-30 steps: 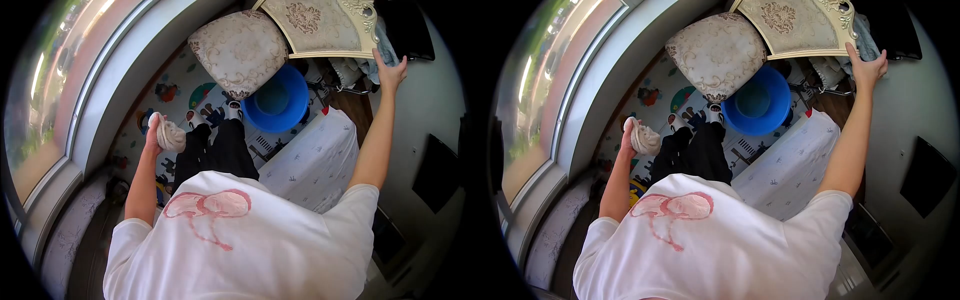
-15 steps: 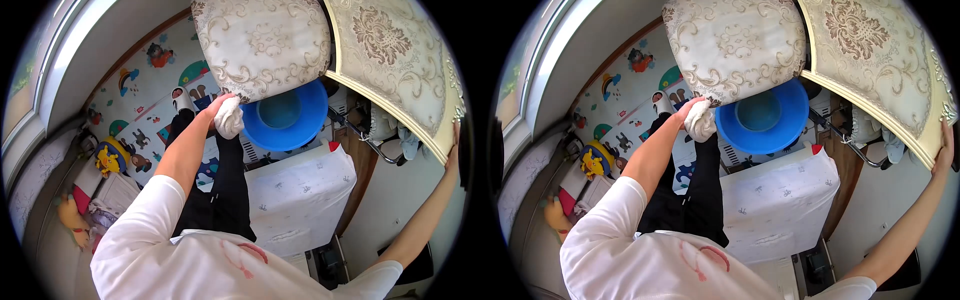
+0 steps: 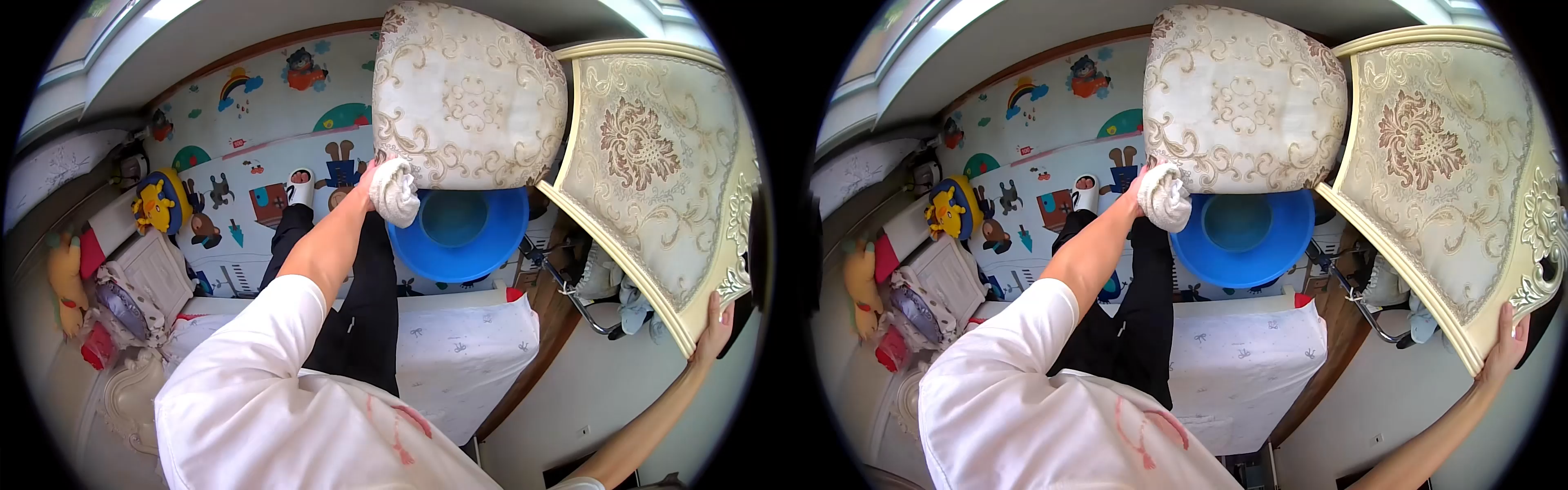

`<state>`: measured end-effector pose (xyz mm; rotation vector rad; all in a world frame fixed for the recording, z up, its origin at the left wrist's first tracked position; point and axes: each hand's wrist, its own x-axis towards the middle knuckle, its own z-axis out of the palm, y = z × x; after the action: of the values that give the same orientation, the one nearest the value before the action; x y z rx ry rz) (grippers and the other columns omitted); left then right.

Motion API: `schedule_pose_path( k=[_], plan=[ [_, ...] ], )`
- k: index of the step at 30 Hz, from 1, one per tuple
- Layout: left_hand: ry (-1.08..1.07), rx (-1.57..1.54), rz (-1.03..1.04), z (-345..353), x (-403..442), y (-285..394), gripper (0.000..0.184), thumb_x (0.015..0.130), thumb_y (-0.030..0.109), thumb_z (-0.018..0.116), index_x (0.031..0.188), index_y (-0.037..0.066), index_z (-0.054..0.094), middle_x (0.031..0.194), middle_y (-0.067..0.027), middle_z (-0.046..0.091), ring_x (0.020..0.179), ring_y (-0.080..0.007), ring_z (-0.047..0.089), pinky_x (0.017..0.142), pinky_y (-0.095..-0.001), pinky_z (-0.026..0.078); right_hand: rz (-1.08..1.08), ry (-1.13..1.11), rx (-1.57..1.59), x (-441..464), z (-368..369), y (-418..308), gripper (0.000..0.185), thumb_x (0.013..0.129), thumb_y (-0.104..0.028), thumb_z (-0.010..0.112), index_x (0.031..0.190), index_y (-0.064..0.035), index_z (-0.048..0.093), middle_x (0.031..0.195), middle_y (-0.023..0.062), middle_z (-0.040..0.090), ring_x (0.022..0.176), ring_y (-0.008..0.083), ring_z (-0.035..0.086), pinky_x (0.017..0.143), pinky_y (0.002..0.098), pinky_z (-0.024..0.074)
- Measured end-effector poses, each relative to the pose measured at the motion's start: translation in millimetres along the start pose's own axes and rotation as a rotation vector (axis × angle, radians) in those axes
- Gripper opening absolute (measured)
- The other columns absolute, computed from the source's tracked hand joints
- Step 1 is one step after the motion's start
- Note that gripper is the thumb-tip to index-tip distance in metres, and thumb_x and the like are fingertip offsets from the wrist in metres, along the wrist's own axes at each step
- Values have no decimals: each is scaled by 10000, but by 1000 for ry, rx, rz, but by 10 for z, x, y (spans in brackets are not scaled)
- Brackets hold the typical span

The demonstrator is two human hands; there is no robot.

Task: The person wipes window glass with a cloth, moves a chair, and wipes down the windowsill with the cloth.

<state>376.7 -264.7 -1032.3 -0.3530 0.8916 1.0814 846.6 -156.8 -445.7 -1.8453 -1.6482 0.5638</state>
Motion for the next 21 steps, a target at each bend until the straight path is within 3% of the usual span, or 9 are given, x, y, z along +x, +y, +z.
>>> schedule_pose_path(
  k=[1,6,9,10,13,15,17,19,21],
  plan=[
    [-3,-14,11,-20,21,14,782,955,383,707,1519,195,200,1237,-142,597,1041,-318,661,794,-528,585,-9,-6,-9,-3,30,-71,400,1013,-125,629,1361,51,542,1277,99,641,1121,151,611,1003,282,455],
    [-56,-27,88,-159,-25,-39,523,989,292,676,1411,195,383,1165,-133,625,934,-294,684,710,-477,601,-61,0,-42,-66,79,-321,389,1018,-129,619,1351,61,547,1257,104,646,1103,145,608,992,278,450],
    [-12,-6,92,-197,-40,8,519,991,280,672,1411,194,380,1162,-138,624,934,-297,687,711,-479,603,-40,11,-45,-148,66,-449,446,1015,-137,624,1394,69,513,1273,116,639,1109,148,608,993,276,451],
    [-140,-130,-12,-257,26,37,502,994,234,665,1406,181,384,1163,-145,625,944,-296,688,724,-480,604,-38,20,-54,-133,86,-456,459,1013,-140,627,1404,69,504,1275,118,638,1110,150,608,991,277,453],
    [-68,-78,34,-247,141,-45,480,992,185,657,1386,162,384,1164,-146,623,943,-297,691,737,-482,604,-12,32,-74,-64,118,-379,490,1012,-145,631,1425,72,484,1278,123,636,1111,154,608,986,279,459],
    [-125,-180,-57,-370,352,-171,416,1027,218,561,1398,159,382,1216,-141,611,1012,-306,675,801,-493,596,10,41,-77,-46,68,-309,499,1012,-145,631,1432,75,476,1278,127,635,1108,157,609,981,281,463],
    [-196,-172,-105,-280,227,-11,382,1105,308,369,1464,174,373,1316,-133,593,1147,-323,643,915,-521,579,22,60,-46,-40,26,-230,502,1012,-143,630,1434,77,471,1278,130,634,1101,159,610,976,284,466],
    [83,86,63,-14,-130,107,424,1056,112,468,1459,194,367,1275,-152,599,1064,-325,675,825,-499,613,89,52,13,-62,10,-203,503,1011,-139,631,1434,80,468,1274,133,634,1092,160,611,972,285,466],
    [6,22,104,-88,-80,137,442,1041,77,482,1454,189,370,1275,-158,596,1029,-320,682,819,-485,615,110,45,31,53,-49,-151,503,1010,-135,630,1434,81,465,1265,134,634,1082,162,612,967,288,467]
  ],
)
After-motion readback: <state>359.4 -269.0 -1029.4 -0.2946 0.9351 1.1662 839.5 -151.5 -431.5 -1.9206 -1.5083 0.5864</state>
